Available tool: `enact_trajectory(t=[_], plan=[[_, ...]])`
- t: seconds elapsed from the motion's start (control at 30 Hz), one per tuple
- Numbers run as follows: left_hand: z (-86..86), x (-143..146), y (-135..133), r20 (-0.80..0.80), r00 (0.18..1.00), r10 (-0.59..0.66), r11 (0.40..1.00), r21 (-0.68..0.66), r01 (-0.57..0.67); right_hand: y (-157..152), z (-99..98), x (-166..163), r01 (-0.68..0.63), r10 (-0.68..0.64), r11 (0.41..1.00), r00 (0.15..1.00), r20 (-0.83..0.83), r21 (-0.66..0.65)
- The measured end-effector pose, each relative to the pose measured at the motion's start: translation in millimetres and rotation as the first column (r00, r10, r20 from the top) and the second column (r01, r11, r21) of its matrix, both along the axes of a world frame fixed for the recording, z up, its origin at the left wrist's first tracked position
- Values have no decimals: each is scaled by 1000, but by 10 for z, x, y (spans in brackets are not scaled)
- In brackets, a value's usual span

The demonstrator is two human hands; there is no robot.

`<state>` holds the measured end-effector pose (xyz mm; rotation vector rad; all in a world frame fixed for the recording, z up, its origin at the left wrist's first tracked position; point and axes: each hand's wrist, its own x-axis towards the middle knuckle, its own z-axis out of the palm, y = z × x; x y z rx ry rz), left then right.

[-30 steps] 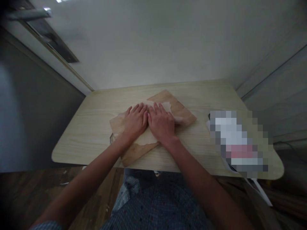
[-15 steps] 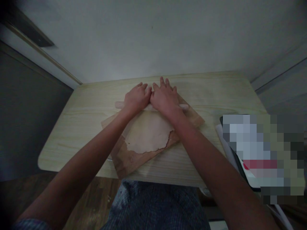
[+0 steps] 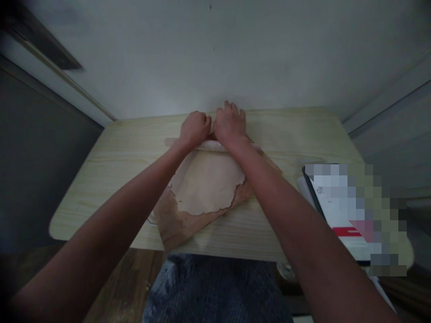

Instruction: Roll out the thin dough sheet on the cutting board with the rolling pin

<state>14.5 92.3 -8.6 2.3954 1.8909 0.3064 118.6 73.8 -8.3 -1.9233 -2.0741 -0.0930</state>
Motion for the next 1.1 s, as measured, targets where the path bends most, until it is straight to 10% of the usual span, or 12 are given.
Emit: enact_trajectory(t=[0.6,1.1], plan=[[56,-108,-530,-15,991,133,989,60,-131,-458,-25,-123,56,-60,998,991,-118,-39],[-63,-492,-1673,-160,982,-96,966,222,130,-1676,-148,-317,-135,138,984,990,-17,118]])
